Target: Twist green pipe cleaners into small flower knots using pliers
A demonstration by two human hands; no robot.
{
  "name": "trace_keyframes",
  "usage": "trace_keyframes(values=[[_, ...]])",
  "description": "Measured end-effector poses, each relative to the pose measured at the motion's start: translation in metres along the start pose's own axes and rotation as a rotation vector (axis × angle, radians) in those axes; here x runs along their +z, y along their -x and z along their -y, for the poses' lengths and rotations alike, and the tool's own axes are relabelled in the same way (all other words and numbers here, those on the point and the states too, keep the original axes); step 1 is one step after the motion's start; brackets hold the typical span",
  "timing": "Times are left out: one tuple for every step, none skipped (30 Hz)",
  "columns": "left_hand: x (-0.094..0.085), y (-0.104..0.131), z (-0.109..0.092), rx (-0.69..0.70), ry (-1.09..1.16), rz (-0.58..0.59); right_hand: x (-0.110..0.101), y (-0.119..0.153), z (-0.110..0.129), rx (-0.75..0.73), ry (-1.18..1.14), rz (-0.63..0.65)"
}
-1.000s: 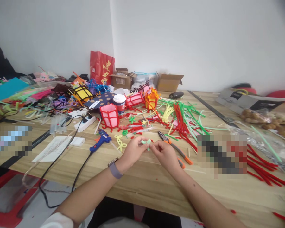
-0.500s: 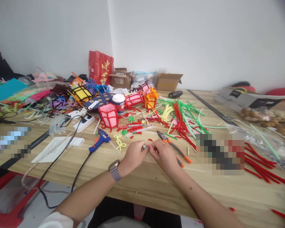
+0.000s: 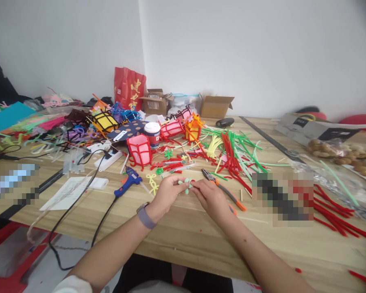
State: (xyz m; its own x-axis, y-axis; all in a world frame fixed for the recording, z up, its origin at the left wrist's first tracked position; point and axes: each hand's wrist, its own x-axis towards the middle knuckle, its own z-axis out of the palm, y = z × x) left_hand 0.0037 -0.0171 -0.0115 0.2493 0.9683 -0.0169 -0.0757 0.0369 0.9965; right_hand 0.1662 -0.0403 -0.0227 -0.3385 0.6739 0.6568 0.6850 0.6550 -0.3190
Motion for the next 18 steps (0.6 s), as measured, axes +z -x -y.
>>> trace_keyframes(values=[[0.0001, 0.0002, 0.0001, -0.01, -0.006, 0.002, -0.0006, 0.0007, -0.0004, -0.034, 0.031, -0.001], [0.0003, 0.0006, 0.0001, -0.019, -0.009, 0.005, -0.0013, 0.0011, -0.0005, -0.06, 0.057, -0.003], [0.0005, 0.001, 0.0, -0.022, -0.012, 0.009, -0.002, 0.0014, -0.0002, -0.074, 0.075, -0.007], [0.0008, 0.0016, -0.0002, -0.02, -0.011, 0.01, -0.0026, 0.0016, 0.0005, -0.078, 0.083, -0.011], [0.0011, 0.0021, -0.0005, -0.016, -0.007, 0.01, -0.003, 0.0017, 0.0014, -0.073, 0.083, -0.014], [0.0015, 0.0026, -0.0009, -0.012, 0.0, 0.008, -0.003, 0.0018, 0.0024, -0.062, 0.076, -0.02], [0.0019, 0.0031, -0.0014, -0.008, 0.009, 0.005, -0.0026, 0.0019, 0.0035, -0.047, 0.066, -0.026], [0.0024, 0.0034, -0.0018, -0.004, 0.018, 0.002, -0.0019, 0.0021, 0.0045, -0.032, 0.058, -0.033], [0.0028, 0.0036, -0.0022, -0.003, 0.024, -0.001, -0.001, 0.0024, 0.0055, -0.022, 0.057, -0.043], [0.0031, 0.0037, -0.0025, -0.003, 0.028, -0.004, 0.0, 0.0027, 0.0062, -0.018, 0.064, -0.053], [0.0031, 0.0036, -0.0026, -0.005, 0.031, -0.007, 0.0008, 0.003, 0.0068, -0.019, 0.079, -0.064], [0.0029, 0.0034, -0.0027, -0.009, 0.036, -0.007, 0.0015, 0.0033, 0.0071, -0.024, 0.097, -0.071], [0.0024, 0.003, -0.0027, -0.013, 0.051, -0.002, 0.0019, 0.0034, 0.0072, -0.029, 0.107, -0.078], [0.0016, 0.0026, -0.0026, -0.015, 0.081, 0.011, 0.002, 0.0033, 0.0069, -0.027, 0.108, -0.083], [0.0007, 0.0022, -0.0024, -0.019, 0.128, 0.031, 0.0018, 0.003, 0.0064, -0.015, 0.098, -0.094], [-0.0002, 0.0017, -0.0023, -0.027, 0.189, 0.056, 0.0015, 0.0026, 0.0056, 0.004, 0.079, -0.108], [-0.0011, 0.0012, -0.002, -0.041, 0.255, 0.08, 0.0011, 0.0022, 0.0046, 0.024, 0.055, -0.127], [-0.0017, 0.0007, -0.0017, -0.058, 0.314, 0.101, 0.0006, 0.0017, 0.0036, 0.038, 0.034, -0.148]])
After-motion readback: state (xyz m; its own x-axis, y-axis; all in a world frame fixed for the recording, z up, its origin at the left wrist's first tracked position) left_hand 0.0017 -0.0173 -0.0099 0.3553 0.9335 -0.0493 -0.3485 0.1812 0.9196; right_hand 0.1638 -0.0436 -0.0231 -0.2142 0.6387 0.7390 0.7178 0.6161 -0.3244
